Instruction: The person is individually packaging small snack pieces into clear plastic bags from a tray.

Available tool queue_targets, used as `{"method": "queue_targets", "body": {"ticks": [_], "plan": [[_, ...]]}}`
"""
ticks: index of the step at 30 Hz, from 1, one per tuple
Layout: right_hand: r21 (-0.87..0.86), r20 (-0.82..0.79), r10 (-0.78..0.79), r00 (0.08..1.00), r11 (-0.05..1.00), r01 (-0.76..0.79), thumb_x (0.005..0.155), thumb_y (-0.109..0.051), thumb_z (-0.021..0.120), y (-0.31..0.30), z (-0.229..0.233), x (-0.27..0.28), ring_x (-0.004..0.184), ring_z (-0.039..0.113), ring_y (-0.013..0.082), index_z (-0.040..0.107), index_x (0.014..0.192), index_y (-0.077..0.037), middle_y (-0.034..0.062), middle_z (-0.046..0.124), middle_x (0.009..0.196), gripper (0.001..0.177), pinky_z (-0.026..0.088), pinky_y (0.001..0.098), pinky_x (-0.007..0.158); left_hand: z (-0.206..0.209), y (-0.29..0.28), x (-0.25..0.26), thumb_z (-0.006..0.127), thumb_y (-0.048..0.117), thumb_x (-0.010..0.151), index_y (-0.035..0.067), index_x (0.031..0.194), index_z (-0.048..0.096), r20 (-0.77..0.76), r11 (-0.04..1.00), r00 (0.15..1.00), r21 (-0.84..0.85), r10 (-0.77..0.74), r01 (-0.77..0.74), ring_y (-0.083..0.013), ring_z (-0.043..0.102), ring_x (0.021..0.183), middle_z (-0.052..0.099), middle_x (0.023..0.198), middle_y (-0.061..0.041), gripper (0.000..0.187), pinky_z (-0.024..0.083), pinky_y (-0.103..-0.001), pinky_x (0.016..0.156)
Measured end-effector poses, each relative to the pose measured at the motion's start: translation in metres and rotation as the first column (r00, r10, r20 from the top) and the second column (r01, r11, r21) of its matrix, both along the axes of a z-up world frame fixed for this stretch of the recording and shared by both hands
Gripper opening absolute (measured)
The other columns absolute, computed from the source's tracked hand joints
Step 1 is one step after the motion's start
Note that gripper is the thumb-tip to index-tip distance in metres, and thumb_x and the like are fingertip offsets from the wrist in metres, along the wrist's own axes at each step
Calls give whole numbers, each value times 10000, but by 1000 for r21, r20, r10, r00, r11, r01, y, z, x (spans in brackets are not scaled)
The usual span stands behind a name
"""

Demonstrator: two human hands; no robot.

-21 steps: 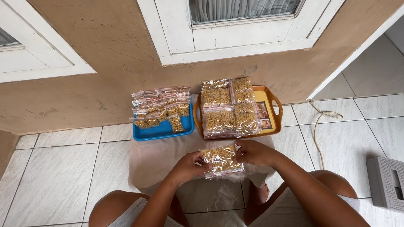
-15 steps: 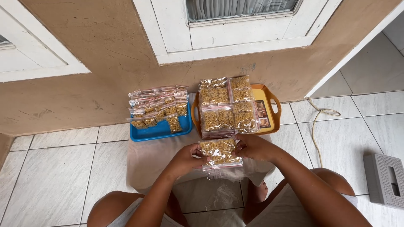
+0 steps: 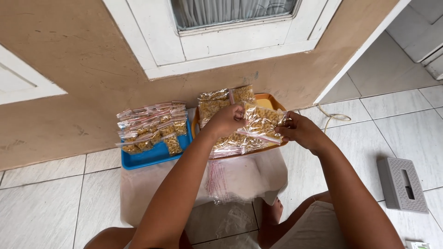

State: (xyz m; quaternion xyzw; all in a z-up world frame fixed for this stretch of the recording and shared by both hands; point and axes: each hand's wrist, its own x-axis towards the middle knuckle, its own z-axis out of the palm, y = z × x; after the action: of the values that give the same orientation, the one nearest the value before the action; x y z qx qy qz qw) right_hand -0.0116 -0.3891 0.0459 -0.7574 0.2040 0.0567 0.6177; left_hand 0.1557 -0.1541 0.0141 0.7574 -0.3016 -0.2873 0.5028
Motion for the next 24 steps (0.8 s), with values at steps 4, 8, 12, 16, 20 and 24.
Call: {"method": "queue_targets", "body": {"ticks": [4, 8, 12, 16, 20, 24], "plan": [[14, 44, -118, 992, 993, 117, 911, -63, 710, -14, -7, -2, 930, 655, 197, 574, 1316, 7, 136, 674, 1032, 432, 603, 331, 820, -47, -73, 38, 778, 279, 836, 159, 1226, 663, 146, 995, 988, 95, -42, 28, -167, 752, 971, 781, 1019, -56, 424, 608, -312, 831], [75, 59, -310, 949, 949, 305, 899, -101, 767, -36, -44, -4, 912, 670, 214, 571, 1288, -21, 130, 681, 1020, 443, 608, 389, 853, -67, -128, 51, 783, 345, 831, 294, 1236, 685, 284, 970, 953, 239, -105, 36, -204, 743, 1066, 790, 1029, 19, 420, 588, -380, 911], [151, 49, -453, 890, 884, 442, 915, -99, 736, -28, -62, -5, 895, 662, 199, 559, 1311, -28, 124, 686, 1035, 440, 616, 396, 865, -61, -161, 56, 764, 352, 857, 370, 1208, 694, 386, 908, 887, 412, -253, 79, -212, 715, 1152, 787, 1097, 73, 359, 571, -426, 973], [270, 43, -553, 832, 809, 523, 909, -109, 755, -19, -95, -5, 880, 678, 190, 543, 1286, -30, 103, 680, 994, 440, 629, 389, 845, -69, -183, 67, 760, 362, 874, 402, 1233, 693, 419, 834, 820, 538, -390, 122, -223, 697, 1185, 770, 1152, 88, 367, 543, -486, 999], [315, -21, -630, 776, 732, 604, 945, -131, 712, -5, -108, -2, 884, 683, 185, 554, 1294, -29, 94, 676, 995, 395, 629, 346, 813, -71, -187, 73, 758, 293, 891, 270, 1209, 710, 385, 794, 774, 559, -503, 238, -290, 671, 1224, 769, 1177, -1, 323, 515, -545, 1017], [350, -61, -654, 754, 693, 630, 936, -88, 694, -4, -150, 1, 911, 689, 203, 565, 1265, -35, 122, 679, 1034, 357, 630, 323, 804, -81, -195, 82, 763, 304, 883, 301, 1173, 707, 412, 720, 691, 655, -594, 228, -265, 631, 1272, 743, 1198, 49, 295, 459, -573, 1066]]}}
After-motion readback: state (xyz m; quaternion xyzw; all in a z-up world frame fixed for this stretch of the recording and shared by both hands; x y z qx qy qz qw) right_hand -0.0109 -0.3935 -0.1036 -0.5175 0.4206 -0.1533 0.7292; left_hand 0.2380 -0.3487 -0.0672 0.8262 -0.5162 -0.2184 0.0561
